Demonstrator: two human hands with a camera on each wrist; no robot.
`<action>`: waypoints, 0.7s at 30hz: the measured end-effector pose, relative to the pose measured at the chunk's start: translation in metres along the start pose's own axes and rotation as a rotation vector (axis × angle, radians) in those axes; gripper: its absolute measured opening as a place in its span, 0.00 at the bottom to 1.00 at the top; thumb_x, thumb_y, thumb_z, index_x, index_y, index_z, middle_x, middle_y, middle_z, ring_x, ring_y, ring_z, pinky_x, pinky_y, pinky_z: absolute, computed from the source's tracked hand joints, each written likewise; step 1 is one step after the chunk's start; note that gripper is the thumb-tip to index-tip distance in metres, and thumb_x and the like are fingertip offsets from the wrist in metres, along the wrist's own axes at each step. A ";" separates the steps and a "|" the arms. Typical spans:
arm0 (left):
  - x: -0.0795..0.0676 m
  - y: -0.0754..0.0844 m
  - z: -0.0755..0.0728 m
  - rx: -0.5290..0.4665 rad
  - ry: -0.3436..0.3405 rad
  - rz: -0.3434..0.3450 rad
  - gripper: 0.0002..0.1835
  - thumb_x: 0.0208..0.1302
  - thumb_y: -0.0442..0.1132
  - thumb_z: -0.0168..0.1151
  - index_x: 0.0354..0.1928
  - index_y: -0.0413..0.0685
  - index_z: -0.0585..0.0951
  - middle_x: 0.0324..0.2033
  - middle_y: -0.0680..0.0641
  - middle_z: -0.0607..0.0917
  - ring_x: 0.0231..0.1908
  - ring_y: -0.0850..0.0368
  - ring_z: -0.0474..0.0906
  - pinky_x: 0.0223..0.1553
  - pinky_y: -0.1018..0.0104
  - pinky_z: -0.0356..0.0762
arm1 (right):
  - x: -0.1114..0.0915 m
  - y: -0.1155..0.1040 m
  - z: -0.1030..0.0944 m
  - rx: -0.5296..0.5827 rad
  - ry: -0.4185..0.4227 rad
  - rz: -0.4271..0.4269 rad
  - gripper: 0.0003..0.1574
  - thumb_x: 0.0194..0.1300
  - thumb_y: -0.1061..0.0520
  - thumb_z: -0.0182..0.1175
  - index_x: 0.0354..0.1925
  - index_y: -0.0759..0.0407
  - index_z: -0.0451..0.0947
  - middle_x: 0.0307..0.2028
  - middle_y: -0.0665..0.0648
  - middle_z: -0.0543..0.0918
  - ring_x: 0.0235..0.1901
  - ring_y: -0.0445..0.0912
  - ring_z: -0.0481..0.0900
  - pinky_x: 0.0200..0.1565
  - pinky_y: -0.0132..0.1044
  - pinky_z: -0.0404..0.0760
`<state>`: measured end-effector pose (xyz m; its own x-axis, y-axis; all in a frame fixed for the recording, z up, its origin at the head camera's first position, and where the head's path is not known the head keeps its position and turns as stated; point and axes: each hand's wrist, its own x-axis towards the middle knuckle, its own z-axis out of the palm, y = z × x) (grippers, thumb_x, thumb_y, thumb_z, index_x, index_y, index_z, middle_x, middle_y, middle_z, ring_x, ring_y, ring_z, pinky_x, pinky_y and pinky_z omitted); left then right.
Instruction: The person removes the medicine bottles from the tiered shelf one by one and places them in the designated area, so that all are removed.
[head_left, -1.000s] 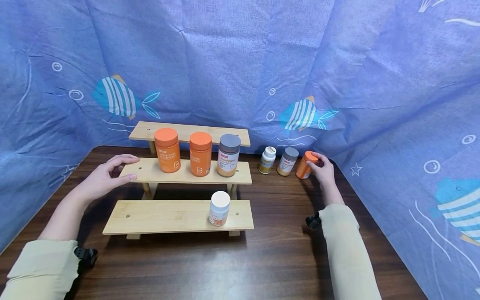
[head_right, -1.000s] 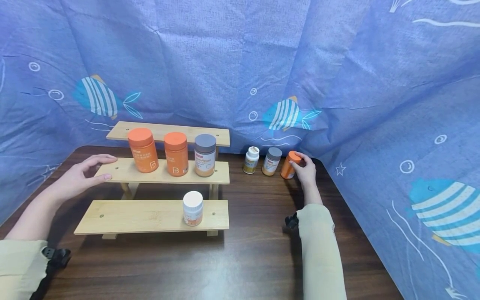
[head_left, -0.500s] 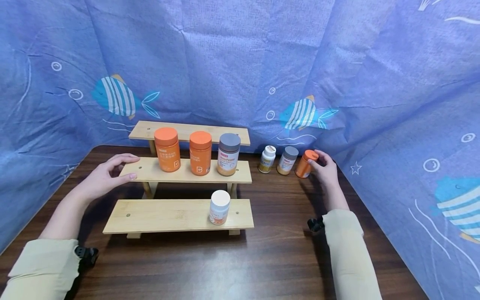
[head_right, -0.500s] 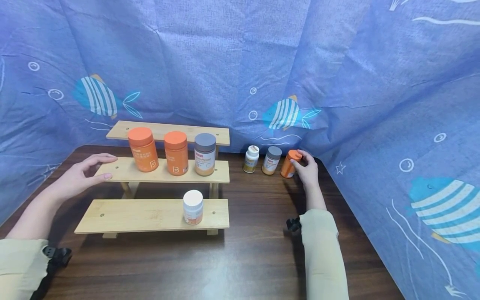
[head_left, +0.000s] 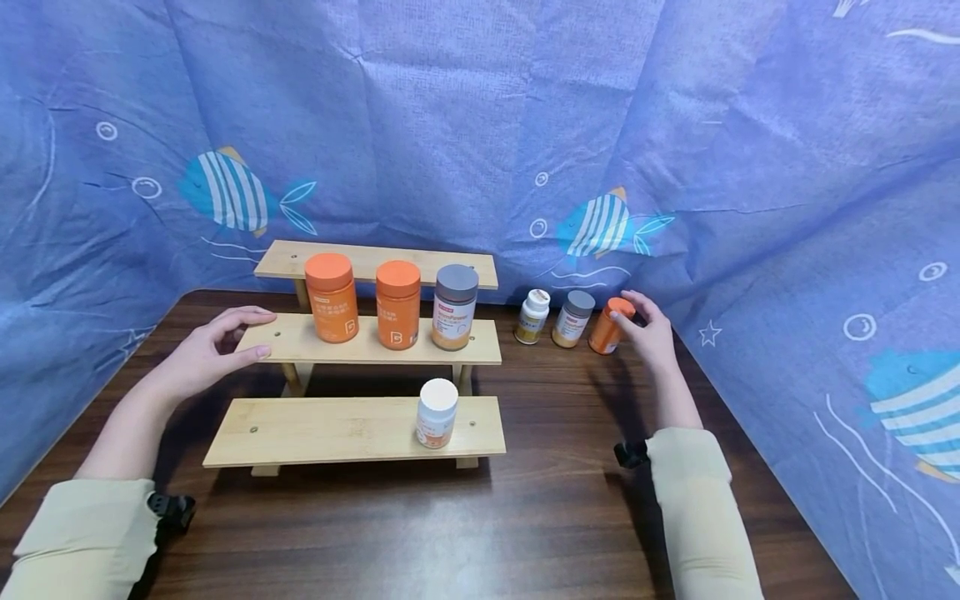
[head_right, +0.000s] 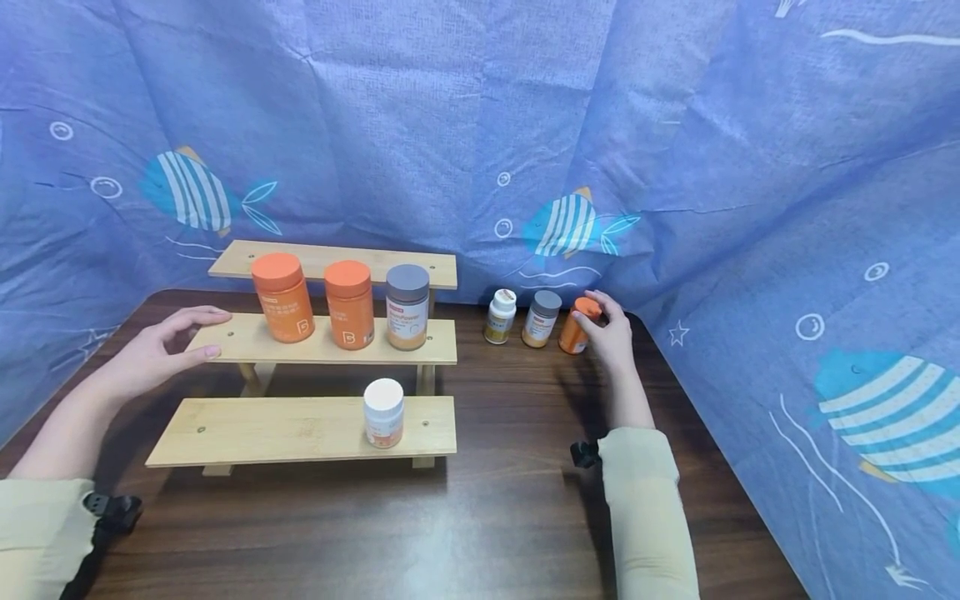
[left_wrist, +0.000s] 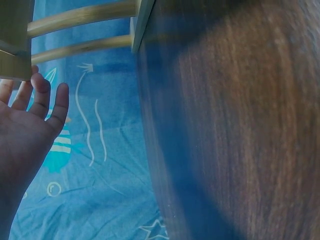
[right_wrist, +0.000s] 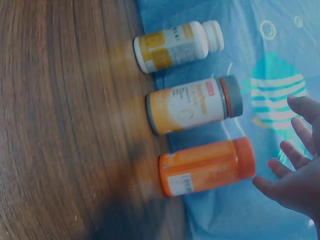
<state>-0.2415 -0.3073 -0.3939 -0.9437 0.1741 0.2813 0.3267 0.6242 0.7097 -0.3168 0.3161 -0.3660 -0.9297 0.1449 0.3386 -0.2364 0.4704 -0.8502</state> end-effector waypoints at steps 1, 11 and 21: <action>0.000 0.000 0.000 0.000 0.000 0.001 0.26 0.61 0.38 0.64 0.62 0.50 0.72 0.58 0.54 0.67 0.38 0.62 0.66 0.35 0.74 0.63 | -0.001 -0.002 0.000 0.008 -0.002 -0.002 0.34 0.61 0.56 0.64 0.63 0.64 0.67 0.66 0.61 0.65 0.66 0.56 0.61 0.64 0.53 0.59; -0.001 0.002 0.000 0.004 -0.001 -0.006 0.26 0.61 0.39 0.65 0.62 0.50 0.72 0.59 0.53 0.68 0.38 0.62 0.66 0.36 0.75 0.64 | -0.024 -0.059 0.006 0.042 -0.038 0.009 0.33 0.62 0.58 0.62 0.63 0.66 0.66 0.67 0.62 0.64 0.67 0.55 0.59 0.65 0.52 0.57; 0.000 0.001 -0.001 -0.003 0.004 -0.002 0.26 0.60 0.39 0.65 0.61 0.51 0.73 0.59 0.53 0.68 0.40 0.64 0.68 0.37 0.77 0.65 | -0.029 -0.072 0.021 0.154 -0.074 -0.053 0.33 0.62 0.57 0.63 0.64 0.59 0.68 0.67 0.56 0.64 0.68 0.51 0.59 0.66 0.50 0.58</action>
<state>-0.2409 -0.3071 -0.3927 -0.9443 0.1694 0.2822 0.3246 0.6220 0.7126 -0.2790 0.2599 -0.3235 -0.9318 0.0564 0.3586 -0.3205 0.3362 -0.8856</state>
